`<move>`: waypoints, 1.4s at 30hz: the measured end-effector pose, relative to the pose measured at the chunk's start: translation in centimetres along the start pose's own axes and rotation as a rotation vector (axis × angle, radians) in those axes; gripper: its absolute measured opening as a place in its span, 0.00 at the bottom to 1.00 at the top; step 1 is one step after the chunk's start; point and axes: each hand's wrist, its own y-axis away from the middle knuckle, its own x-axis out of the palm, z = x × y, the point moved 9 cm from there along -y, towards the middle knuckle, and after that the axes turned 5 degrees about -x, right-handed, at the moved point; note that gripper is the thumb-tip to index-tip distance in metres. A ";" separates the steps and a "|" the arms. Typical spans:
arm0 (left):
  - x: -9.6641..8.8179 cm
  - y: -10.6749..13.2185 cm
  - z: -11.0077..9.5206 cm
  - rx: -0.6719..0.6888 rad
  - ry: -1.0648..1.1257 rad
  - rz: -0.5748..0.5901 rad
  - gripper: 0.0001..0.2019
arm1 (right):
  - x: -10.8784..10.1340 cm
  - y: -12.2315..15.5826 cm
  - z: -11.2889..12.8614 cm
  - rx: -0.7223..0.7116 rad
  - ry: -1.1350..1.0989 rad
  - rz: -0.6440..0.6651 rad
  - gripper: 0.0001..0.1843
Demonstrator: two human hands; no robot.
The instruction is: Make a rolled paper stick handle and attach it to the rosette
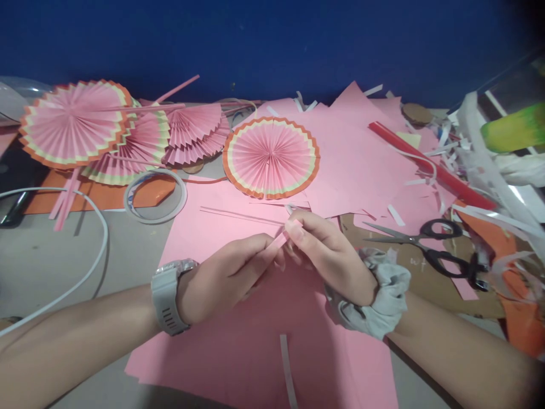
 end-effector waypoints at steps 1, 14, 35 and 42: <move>0.0 0.0 0.0 0.005 0.005 -0.001 0.15 | 0.1 0.0 0.0 0.000 0.004 0.015 0.17; 0.2 -0.1 -0.2 -0.001 -0.031 0.029 0.15 | 0.1 -0.1 0.3 -0.073 -0.021 0.008 0.15; -2.5 0.5 -1.6 0.190 -0.252 -0.283 0.13 | 1.2 0.3 0.7 -0.138 -0.014 0.113 0.08; -2.5 0.1 -2.1 0.208 -0.289 -0.261 0.10 | 0.9 0.4 0.3 -0.093 0.100 0.107 0.08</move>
